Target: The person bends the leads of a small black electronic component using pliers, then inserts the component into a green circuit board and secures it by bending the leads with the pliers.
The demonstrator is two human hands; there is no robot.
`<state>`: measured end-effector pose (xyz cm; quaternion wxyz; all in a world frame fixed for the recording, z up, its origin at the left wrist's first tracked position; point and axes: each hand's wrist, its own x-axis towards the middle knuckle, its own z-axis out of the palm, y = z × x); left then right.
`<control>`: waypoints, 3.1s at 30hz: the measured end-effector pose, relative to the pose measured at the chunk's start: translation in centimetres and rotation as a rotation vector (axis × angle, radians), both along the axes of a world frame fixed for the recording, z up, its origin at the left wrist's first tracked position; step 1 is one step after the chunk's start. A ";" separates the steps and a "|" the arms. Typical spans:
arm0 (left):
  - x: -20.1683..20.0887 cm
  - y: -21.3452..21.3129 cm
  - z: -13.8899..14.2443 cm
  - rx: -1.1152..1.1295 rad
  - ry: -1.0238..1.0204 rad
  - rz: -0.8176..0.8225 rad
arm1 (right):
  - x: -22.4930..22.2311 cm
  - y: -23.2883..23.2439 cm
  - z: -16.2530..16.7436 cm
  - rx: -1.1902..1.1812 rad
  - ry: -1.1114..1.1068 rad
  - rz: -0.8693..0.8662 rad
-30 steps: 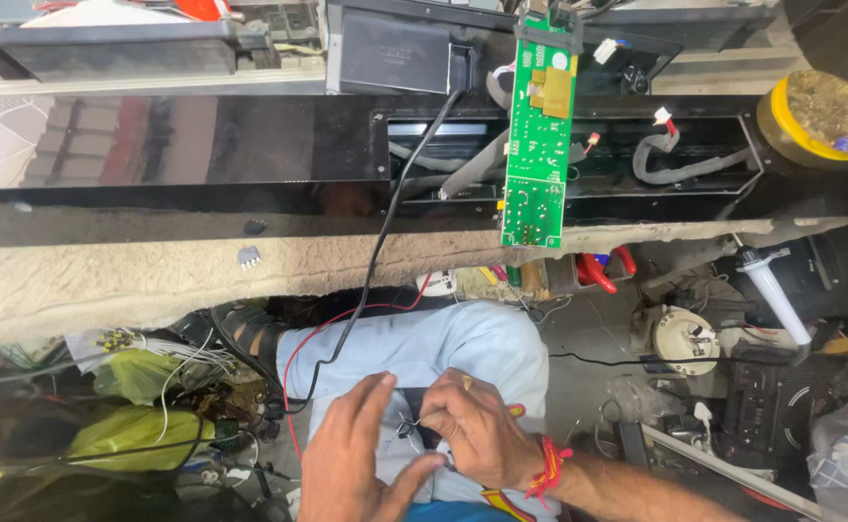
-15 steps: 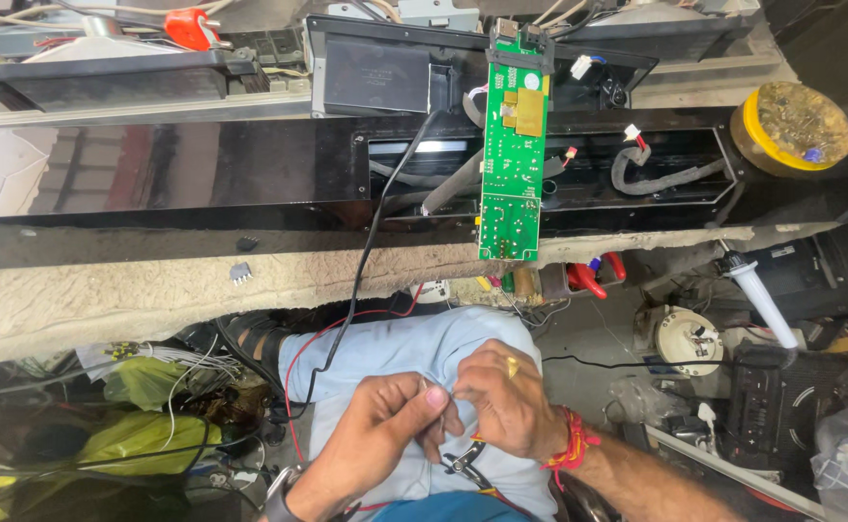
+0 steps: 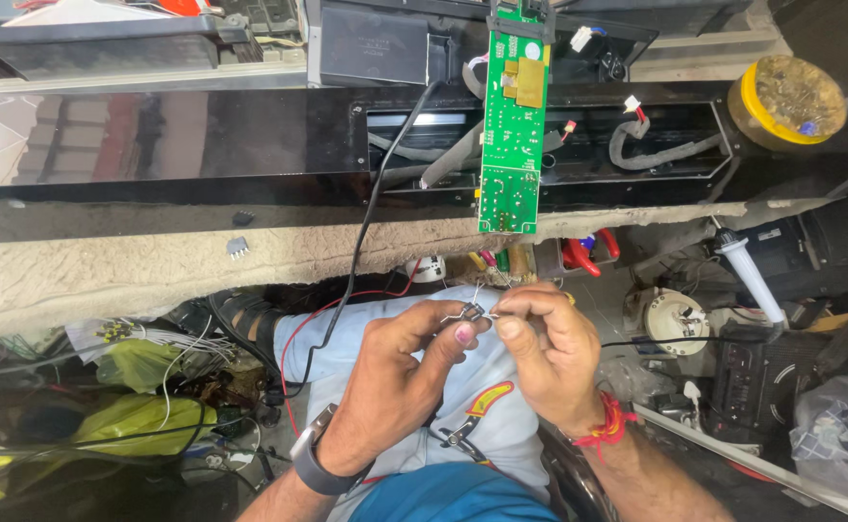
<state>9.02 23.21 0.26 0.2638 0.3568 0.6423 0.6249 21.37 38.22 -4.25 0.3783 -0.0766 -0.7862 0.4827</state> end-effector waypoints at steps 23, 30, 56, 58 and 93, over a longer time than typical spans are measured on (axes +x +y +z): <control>0.1 2.2 0.3 0.168 -0.111 -0.113 | 0.3 1.1 3.4 -0.146 -0.044 -0.096; 0.1 2.0 0.4 0.171 0.079 -0.039 | 0.9 1.3 3.4 -0.156 -0.035 -0.127; 0.5 1.6 1.6 0.145 0.085 0.023 | 1.9 2.4 5.7 -0.102 -0.073 -0.093; 0.5 1.8 1.8 0.135 0.089 0.022 | 2.0 2.4 5.9 -0.104 -0.069 -0.063; 1.3 4.1 3.2 0.165 0.237 0.120 | 0.3 4.1 8.1 -0.372 0.039 0.025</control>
